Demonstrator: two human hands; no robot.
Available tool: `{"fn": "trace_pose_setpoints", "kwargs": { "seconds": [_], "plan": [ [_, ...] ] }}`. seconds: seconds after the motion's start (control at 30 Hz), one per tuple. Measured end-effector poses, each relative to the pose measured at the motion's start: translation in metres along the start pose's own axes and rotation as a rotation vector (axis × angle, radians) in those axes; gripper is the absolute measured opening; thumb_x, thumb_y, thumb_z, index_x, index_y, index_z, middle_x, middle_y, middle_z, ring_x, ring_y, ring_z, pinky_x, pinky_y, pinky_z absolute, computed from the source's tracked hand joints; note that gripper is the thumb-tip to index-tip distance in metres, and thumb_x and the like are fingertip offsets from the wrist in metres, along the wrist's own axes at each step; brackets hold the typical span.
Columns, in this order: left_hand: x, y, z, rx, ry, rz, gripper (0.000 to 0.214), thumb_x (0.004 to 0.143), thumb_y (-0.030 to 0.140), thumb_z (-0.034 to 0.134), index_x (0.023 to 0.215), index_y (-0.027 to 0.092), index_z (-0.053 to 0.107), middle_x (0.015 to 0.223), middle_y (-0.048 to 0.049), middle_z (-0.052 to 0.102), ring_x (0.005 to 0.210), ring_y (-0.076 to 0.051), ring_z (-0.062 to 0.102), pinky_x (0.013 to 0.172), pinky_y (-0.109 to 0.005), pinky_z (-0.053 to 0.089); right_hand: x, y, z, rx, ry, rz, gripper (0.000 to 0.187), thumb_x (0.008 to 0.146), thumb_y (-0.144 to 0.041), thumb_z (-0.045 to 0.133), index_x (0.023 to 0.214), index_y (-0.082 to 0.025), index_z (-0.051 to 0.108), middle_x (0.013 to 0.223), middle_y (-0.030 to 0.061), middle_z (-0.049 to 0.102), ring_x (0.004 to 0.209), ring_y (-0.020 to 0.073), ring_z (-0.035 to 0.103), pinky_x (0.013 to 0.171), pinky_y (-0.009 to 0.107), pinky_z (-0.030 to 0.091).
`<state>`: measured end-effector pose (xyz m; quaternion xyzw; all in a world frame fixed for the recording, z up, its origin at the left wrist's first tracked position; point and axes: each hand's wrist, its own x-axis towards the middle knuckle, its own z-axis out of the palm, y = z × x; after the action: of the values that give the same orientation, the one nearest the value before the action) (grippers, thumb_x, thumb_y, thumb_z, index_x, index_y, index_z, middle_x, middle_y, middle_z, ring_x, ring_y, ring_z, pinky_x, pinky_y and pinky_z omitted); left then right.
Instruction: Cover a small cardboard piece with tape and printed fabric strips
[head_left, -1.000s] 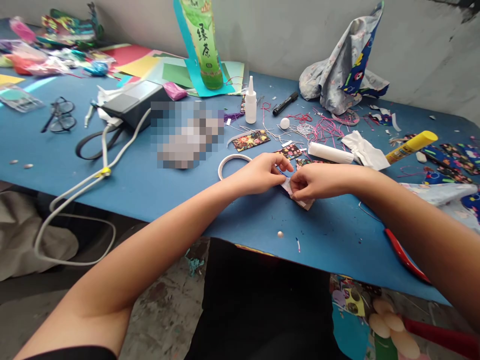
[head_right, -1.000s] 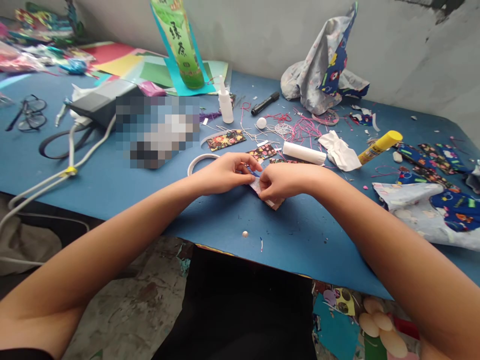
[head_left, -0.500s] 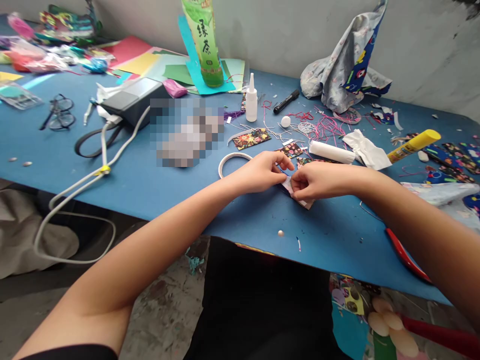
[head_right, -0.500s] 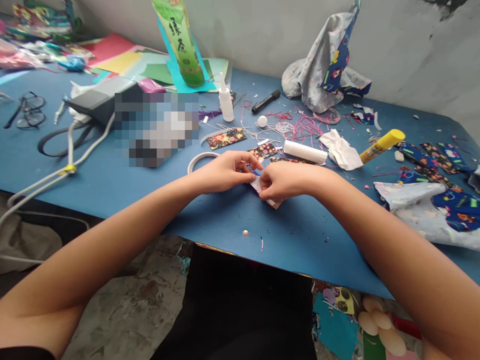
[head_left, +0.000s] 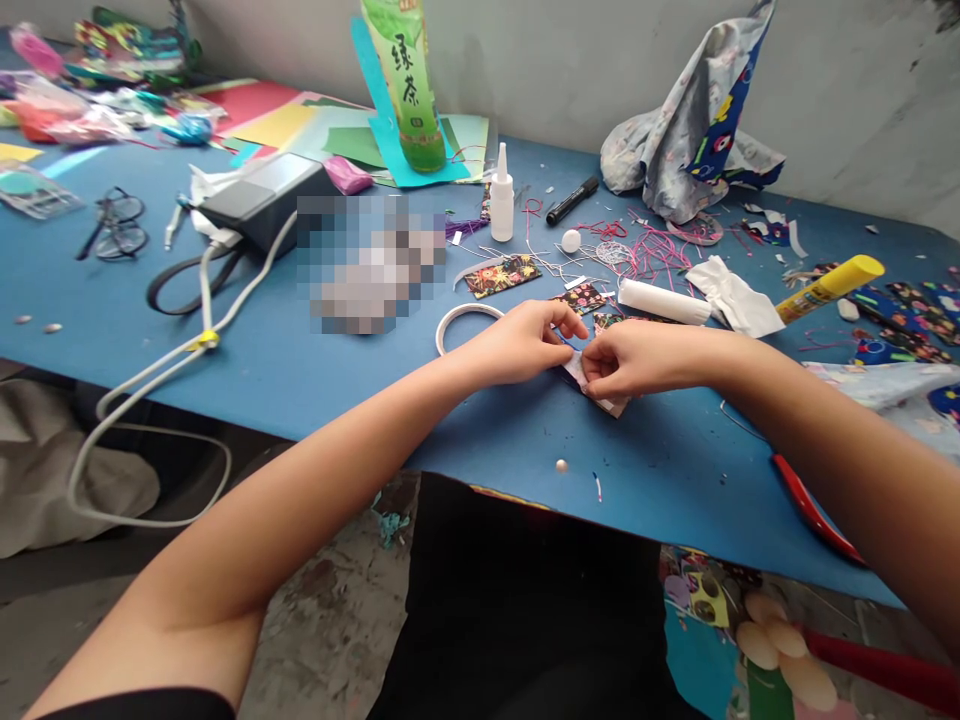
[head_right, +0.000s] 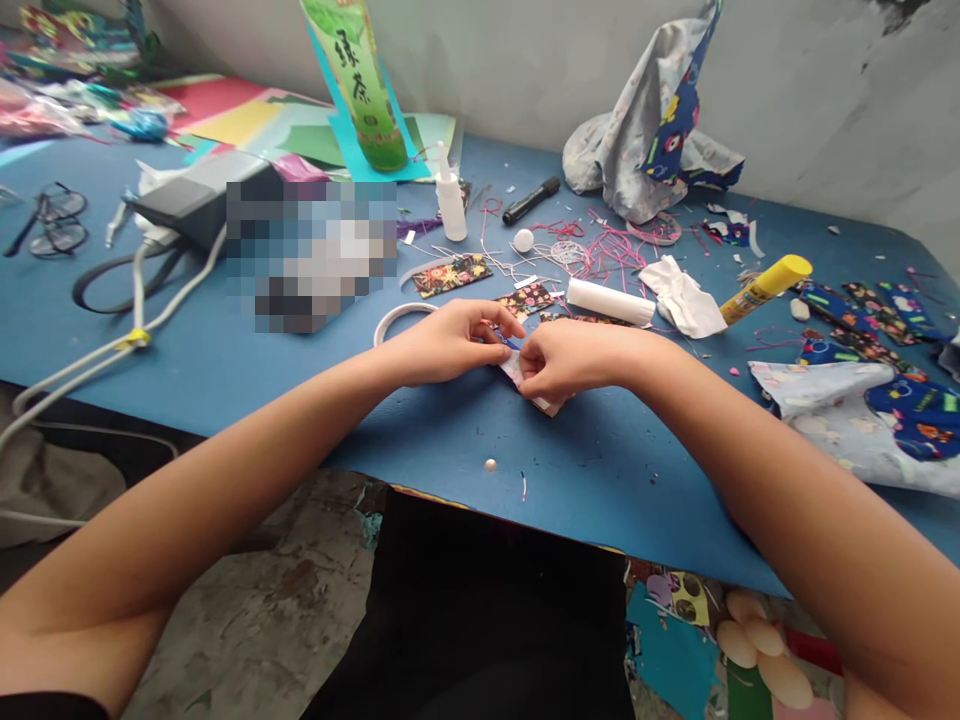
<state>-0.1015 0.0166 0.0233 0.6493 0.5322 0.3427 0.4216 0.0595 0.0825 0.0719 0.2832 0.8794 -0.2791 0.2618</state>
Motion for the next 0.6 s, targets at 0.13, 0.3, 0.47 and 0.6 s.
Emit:
{"fn": "trace_pose_setpoints", "kwargs": {
  "seconds": [0.13, 0.3, 0.47, 0.6],
  "plan": [
    [0.0001, 0.0005, -0.0002, -0.003, 0.003, -0.005, 0.024, 0.072, -0.001, 0.055, 0.090, 0.012, 0.062, 0.079, -0.0005, 0.063, 0.061, -0.009, 0.054, 0.056, -0.021, 0.041, 0.0015, 0.0000, 0.0006, -0.007, 0.000, -0.008, 0.012, 0.073, -0.030, 0.055, 0.073, -0.020, 0.062, 0.068, -0.0006, 0.068, 0.063, 0.0161, 0.062, 0.056, 0.025, 0.043],
    [-0.0003, 0.0006, -0.0002, -0.016, 0.001, -0.003, 0.024, 0.071, -0.002, 0.055, 0.090, 0.012, 0.062, 0.081, -0.0010, 0.063, 0.061, -0.008, 0.054, 0.057, -0.021, 0.042, 0.0007, -0.0005, 0.0007, 0.007, -0.007, 0.004, 0.013, 0.074, -0.031, 0.055, 0.073, -0.020, 0.061, 0.068, -0.0002, 0.067, 0.063, 0.0161, 0.062, 0.056, 0.025, 0.043],
    [0.0000, 0.0007, -0.0006, -0.014, 0.003, 0.000, 0.024, 0.071, -0.002, 0.055, 0.089, 0.012, 0.062, 0.081, -0.0007, 0.063, 0.062, -0.009, 0.054, 0.059, -0.021, 0.042, 0.0003, 0.0011, -0.0002, 0.049, -0.025, -0.009, 0.014, 0.075, -0.033, 0.055, 0.074, -0.019, 0.060, 0.069, 0.0008, 0.066, 0.065, 0.0164, 0.062, 0.057, 0.025, 0.043],
    [0.0007, 0.0007, -0.0008, -0.018, -0.004, -0.005, 0.023, 0.072, -0.002, 0.055, 0.089, 0.012, 0.061, 0.082, -0.0008, 0.063, 0.063, -0.009, 0.055, 0.060, -0.022, 0.043, -0.0004, 0.0015, -0.0007, 0.061, -0.027, -0.019, 0.013, 0.075, -0.031, 0.055, 0.072, -0.019, 0.059, 0.066, 0.0001, 0.065, 0.062, 0.0155, 0.060, 0.055, 0.024, 0.042]
  ]
}}
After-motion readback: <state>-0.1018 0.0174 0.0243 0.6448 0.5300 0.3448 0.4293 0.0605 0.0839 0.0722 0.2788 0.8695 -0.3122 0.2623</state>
